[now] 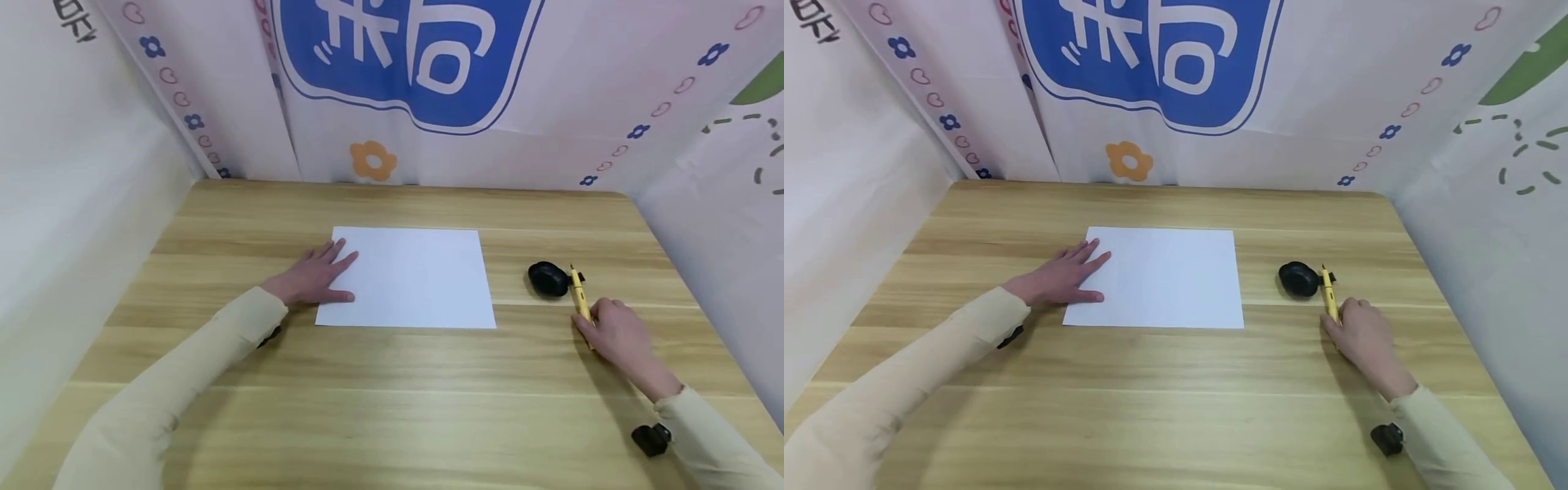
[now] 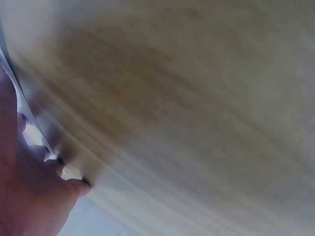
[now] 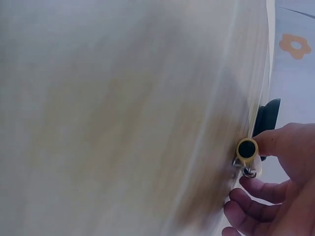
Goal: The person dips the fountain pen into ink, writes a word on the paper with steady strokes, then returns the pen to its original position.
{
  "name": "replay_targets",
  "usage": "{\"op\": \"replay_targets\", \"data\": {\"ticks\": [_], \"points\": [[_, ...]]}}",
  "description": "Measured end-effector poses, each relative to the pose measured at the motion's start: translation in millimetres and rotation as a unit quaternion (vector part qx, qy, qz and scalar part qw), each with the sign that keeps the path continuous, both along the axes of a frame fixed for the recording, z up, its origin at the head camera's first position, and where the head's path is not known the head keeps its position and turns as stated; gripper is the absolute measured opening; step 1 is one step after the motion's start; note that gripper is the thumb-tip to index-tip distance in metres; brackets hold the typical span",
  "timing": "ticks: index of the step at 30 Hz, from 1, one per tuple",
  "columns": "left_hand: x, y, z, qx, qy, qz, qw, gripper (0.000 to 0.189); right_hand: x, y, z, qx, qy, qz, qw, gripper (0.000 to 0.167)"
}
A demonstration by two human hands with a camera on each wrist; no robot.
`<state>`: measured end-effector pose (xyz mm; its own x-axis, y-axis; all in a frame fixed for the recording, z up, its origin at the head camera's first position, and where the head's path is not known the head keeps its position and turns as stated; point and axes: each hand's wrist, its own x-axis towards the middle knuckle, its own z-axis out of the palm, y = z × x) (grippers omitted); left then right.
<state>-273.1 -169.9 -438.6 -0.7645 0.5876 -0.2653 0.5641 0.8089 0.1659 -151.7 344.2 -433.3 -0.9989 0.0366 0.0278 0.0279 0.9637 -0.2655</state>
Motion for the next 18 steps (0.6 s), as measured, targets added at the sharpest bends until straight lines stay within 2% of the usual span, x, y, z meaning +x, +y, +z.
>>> {"op": "replay_targets", "data": {"ticks": [18], "points": [[0.5, 1.5, 0.4, -0.02, -0.007, 0.002, 0.9998, 0.086, -0.4, -4.0, 4.2, -0.008, -0.002, -0.037, 0.9993, 0.028]]}}
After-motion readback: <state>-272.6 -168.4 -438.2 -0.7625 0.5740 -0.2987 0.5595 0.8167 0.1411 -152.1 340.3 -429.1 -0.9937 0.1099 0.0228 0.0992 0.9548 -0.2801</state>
